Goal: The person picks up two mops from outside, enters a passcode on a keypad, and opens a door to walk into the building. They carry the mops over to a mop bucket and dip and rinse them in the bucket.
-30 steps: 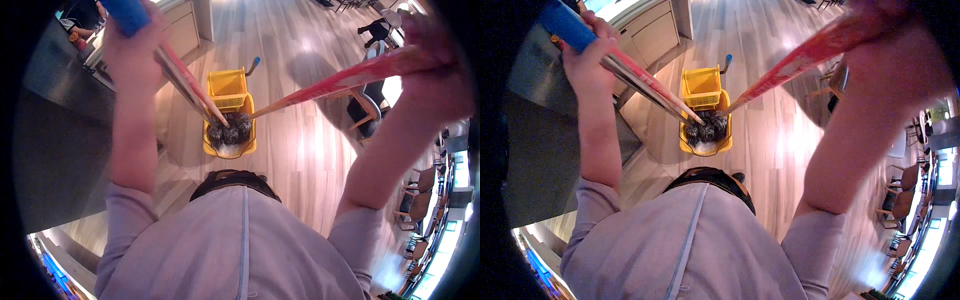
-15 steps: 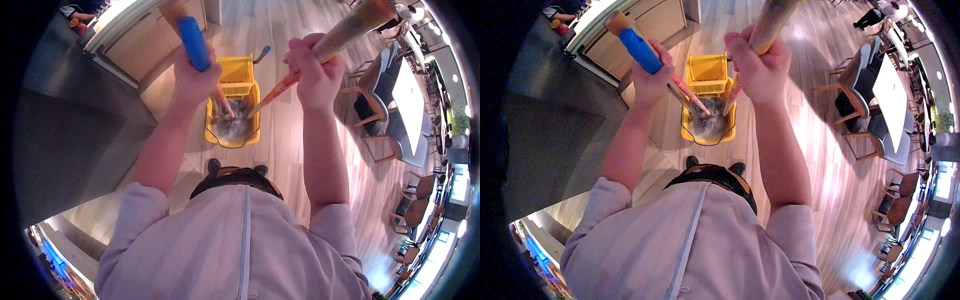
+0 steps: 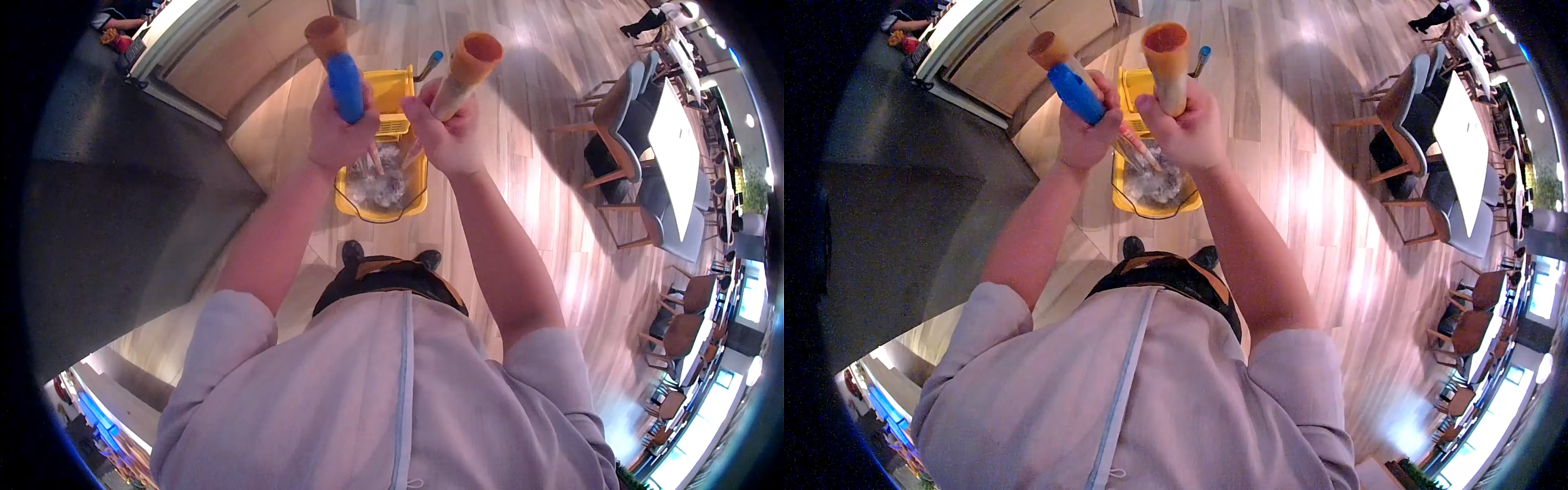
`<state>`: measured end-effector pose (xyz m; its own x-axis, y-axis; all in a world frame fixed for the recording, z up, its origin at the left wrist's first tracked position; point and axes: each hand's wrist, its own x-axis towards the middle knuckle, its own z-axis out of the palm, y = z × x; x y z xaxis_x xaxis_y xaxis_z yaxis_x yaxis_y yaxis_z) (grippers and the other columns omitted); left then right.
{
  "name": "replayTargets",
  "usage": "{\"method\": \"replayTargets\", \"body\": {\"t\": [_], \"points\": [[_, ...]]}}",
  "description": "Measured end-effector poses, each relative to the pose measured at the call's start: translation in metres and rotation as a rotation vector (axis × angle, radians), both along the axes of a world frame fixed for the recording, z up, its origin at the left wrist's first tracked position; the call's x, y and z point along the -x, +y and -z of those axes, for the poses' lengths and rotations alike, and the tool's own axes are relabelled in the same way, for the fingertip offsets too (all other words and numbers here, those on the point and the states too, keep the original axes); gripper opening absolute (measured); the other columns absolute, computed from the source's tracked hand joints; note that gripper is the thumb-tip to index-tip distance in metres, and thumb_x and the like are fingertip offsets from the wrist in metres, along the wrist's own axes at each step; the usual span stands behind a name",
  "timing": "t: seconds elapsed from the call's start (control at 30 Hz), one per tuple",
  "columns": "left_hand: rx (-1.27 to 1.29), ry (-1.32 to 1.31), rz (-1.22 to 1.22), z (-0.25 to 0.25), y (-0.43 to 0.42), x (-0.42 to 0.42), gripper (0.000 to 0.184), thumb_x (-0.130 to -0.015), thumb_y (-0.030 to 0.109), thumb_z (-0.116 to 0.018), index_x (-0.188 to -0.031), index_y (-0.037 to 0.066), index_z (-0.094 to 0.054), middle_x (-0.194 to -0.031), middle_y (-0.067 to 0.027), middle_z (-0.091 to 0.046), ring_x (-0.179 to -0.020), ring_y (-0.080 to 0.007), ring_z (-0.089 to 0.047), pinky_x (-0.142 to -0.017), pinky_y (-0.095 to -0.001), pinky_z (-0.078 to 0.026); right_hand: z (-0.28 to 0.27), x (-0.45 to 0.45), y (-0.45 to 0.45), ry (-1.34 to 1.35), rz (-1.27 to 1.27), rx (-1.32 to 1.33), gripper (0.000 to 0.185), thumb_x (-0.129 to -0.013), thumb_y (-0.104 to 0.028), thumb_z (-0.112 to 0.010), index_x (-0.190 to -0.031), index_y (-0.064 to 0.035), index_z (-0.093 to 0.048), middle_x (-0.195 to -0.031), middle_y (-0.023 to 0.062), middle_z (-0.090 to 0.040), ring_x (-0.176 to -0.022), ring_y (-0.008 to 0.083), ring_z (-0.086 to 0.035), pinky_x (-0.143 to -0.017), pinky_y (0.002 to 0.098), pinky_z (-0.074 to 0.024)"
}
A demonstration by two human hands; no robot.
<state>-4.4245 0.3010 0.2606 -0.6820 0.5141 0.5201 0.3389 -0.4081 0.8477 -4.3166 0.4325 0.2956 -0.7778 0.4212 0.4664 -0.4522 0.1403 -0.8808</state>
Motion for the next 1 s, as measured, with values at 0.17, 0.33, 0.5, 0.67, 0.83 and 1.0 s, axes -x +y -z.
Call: {"method": "replayTargets", "body": {"t": [0.17,0.33,0.5,0.67,0.83,1.0], "points": [[-0.049,-0.136,-0.104,0.007,-0.061,-0.017,0.032,-0.075,-0.004,-0.061,-0.102,0.009,-0.047,-0.089,-0.0021,-0.052,-0.082,-0.0119,-0.055,-0.077,-0.0282,-0.048,0.034,-0.057,-0.016,-0.146,0.102,0.148,0.013,-0.088,-0.011,-0.066,-0.080,-0.0048,-0.058,-0.070,-0.0043,-0.056,-0.065,0.0047,-0.051,-0.058,0.0228,-0.0426],[0.034,-0.024,-0.424,0.033,-0.194,0.021,0.027,-0.080,0.004,-0.060,-0.106,0.004,-0.053,-0.097,-0.0070,-0.058,-0.094,-0.0200,-0.060,-0.090,-0.0353,-0.046,0.033,-0.119,0.006,-0.109,0.309,0.124,0.008,-0.090,-0.011,-0.061,-0.089,-0.0044,-0.056,-0.082,0.0039,-0.058,-0.079,0.0119,-0.058,-0.071,0.0273,-0.0481],[-0.203,-0.412,-0.660,0.043,-0.281,0.045,0.028,-0.087,0.016,-0.056,-0.111,0.002,-0.053,-0.102,-0.0091,-0.061,-0.100,-0.0221,-0.058,-0.093,-0.0374,-0.043,0.015,-0.144,0.026,0.008,0.394,0.446,0.007,-0.086,-0.001,-0.059,-0.084,-0.0048,-0.052,-0.076,0.0055,-0.057,-0.071,0.0165,-0.058,-0.077,0.0335,-0.0489],[-0.097,-0.470,-0.765,0.089,-0.359,0.101,0.034,-0.089,0.020,-0.056,-0.118,0.004,-0.048,-0.105,-0.0120,-0.063,-0.105,-0.0228,-0.058,-0.096,-0.0379,-0.042,-0.010,-0.142,-0.012,0.072,0.470,0.372,0.014,-0.083,-0.002,-0.063,-0.080,-0.0057,-0.050,-0.063,0.0053,-0.053,-0.059,0.0140,-0.053,-0.066,0.0310,-0.0475],[-0.219,-0.684,-0.689,0.097,-0.394,0.139,0.023,-0.090,0.010,-0.057,-0.112,0.006,-0.050,-0.106,-0.0107,-0.061,-0.101,-0.0274,-0.062,-0.091,-0.0399,-0.049,-0.099,-0.113,-0.063,0.264,0.554,0.404,0.018,-0.080,-0.004,-0.063,-0.073,-0.0109,-0.049,-0.058,0.0018,-0.048,-0.051,0.0134,-0.045,-0.054,0.0324,-0.0443],[-0.220,-0.723,-0.799,0.123,-0.450,0.173,0.024,-0.090,0.014,-0.058,-0.112,0.009,-0.050,-0.105,-0.0108,-0.063,-0.102,-0.0254,-0.063,-0.090,-0.0420,-0.050,-0.216,-0.108,-0.113,0.344,0.445,0.118,0.021,-0.084,-0.021,-0.060,-0.070,-0.0122,-0.045,-0.055,-0.0018,-0.035,-0.049,0.0130,-0.033,-0.061,0.0333,-0.0403]]}}
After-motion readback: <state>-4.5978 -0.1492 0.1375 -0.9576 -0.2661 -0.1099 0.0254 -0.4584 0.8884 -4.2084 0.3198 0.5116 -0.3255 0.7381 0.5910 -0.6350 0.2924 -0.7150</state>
